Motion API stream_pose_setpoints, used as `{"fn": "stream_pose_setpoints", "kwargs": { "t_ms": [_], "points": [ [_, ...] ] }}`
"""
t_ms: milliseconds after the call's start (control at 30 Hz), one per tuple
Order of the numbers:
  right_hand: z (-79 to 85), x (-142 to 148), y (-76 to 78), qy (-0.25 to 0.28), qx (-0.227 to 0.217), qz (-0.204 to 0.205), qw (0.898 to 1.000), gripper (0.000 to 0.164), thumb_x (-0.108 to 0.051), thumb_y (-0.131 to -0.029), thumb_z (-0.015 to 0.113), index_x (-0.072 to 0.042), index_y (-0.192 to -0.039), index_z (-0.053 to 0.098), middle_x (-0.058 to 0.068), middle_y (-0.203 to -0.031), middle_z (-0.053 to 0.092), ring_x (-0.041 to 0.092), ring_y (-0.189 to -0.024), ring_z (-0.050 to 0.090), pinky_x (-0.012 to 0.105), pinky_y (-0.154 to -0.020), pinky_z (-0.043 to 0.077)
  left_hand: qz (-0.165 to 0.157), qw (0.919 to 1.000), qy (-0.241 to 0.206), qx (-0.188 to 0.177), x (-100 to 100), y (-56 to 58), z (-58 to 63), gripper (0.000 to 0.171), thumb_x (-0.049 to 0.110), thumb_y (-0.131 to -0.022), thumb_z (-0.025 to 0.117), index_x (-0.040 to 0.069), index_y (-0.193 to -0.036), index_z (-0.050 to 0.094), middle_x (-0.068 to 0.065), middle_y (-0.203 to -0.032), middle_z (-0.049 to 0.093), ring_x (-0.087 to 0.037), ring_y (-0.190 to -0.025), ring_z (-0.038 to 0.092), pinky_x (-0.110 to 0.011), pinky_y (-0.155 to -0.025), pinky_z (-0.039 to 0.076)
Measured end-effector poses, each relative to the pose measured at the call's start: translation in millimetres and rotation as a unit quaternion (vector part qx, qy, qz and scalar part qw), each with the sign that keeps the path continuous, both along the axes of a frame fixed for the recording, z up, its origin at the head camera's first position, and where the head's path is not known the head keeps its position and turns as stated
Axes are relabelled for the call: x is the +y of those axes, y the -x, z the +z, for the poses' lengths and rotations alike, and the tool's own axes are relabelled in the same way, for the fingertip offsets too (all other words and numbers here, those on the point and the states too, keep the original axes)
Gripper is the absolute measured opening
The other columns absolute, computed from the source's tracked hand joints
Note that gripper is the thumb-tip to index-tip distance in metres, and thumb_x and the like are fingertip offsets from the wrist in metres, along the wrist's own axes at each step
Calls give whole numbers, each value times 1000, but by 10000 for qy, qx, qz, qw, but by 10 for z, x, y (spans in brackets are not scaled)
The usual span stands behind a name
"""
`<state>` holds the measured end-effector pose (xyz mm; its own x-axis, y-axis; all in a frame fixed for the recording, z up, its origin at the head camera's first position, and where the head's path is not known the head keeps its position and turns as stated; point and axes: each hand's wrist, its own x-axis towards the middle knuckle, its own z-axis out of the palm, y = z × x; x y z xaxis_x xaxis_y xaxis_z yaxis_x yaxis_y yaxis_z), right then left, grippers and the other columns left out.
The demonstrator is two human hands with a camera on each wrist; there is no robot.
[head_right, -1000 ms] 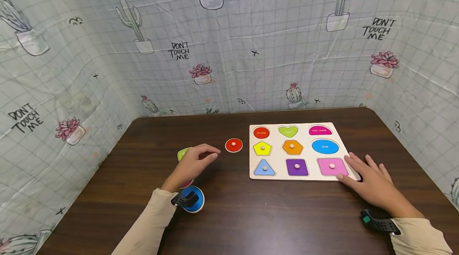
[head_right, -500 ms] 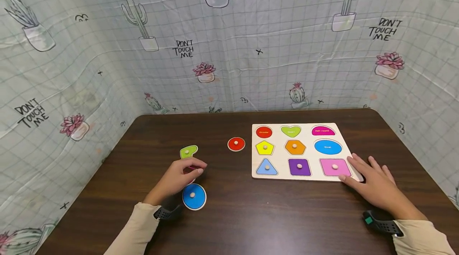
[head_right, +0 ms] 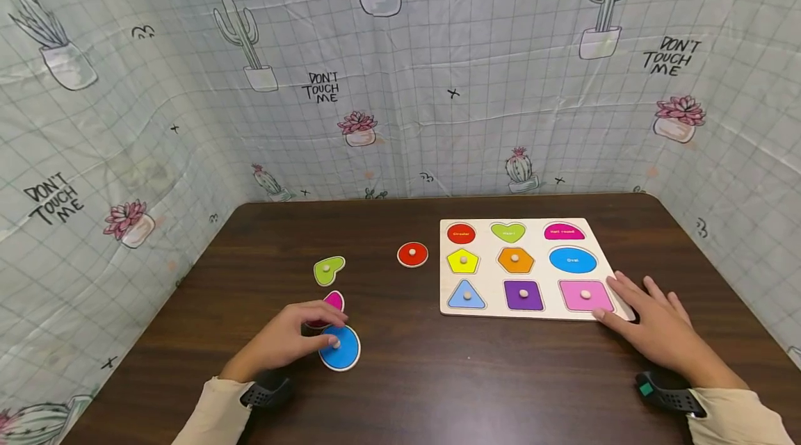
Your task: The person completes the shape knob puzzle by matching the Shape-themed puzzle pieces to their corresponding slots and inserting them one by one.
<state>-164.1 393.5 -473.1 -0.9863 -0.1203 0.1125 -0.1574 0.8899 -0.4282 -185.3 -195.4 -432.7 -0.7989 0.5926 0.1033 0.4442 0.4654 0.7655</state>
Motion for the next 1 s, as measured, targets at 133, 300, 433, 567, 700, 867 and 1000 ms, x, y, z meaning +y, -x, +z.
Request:
{"fn": "stream_pose_setpoints", "kwargs": {
  "t_ms": [133,300,433,567,700,867,1000],
  "points": [
    [-7,-5,-8,25,1,-12,10000,75,-42,-99,59,7,-150,33,36,-152,27,64,-139,6,74,-107,-12,-227,9995,217,-15,-2,0,12,25,23,-91,74,16,-115,76,2,-124,67,-23,-119,58,-39,-98,50],
    [5,-18,-8,68,-27,24,10000,75,-42,-100,59,6,-151,32,36,-153,25,63,-140,4,73,-107,-13,-488,9980,413,23,-2,4,4,25,28,-92,73,19,-115,76,4,-125,66,-22,-122,55,-39,-98,49],
    [22,-23,-6,101,-27,37,9999,75,-41,-100,59,7,-151,32,36,-153,25,63,-140,3,72,-107,-13,-527,9975,459,74,-9,24,-35,26,29,-92,73,19,-116,76,5,-127,66,-22,-123,54,-41,-101,47],
    [33,-25,9,81,12,39,10000,75,-41,-100,59,6,-151,33,36,-153,26,63,-140,4,72,-108,-13,-541,9971,506,158,-11,39,-65,24,27,-92,73,19,-115,76,6,-127,66,-22,-124,53,-44,-104,44],
    [36,-21,22,55,60,44,10000,74,-41,-99,59,6,-151,34,36,-153,27,63,-140,6,73,-108,-12,-524,9969,529,240,-9,42,-72,22,25,-92,74,19,-113,77,6,-127,66,-22,-124,53,-44,-104,44],
    [25,-11,8,3,-105,4,9999,76,-44,-99,58,7,-150,33,36,-153,26,64,-140,4,74,-107,-11,-457,9973,507,273,4,39,-84,19,24,-91,75,18,-109,78,5,-126,67,-22,-123,55,-44,-102,46],
    [18,-8,-9,-7,-144,-29,9999,76,-44,-99,59,8,-149,34,37,-152,26,64,-139,4,74,-106,-11,-301,9972,565,375,30,35,-116,18,25,-90,76,18,-107,78,7,-124,67,-20,-120,56,-43,-102,45]
  ]
}}
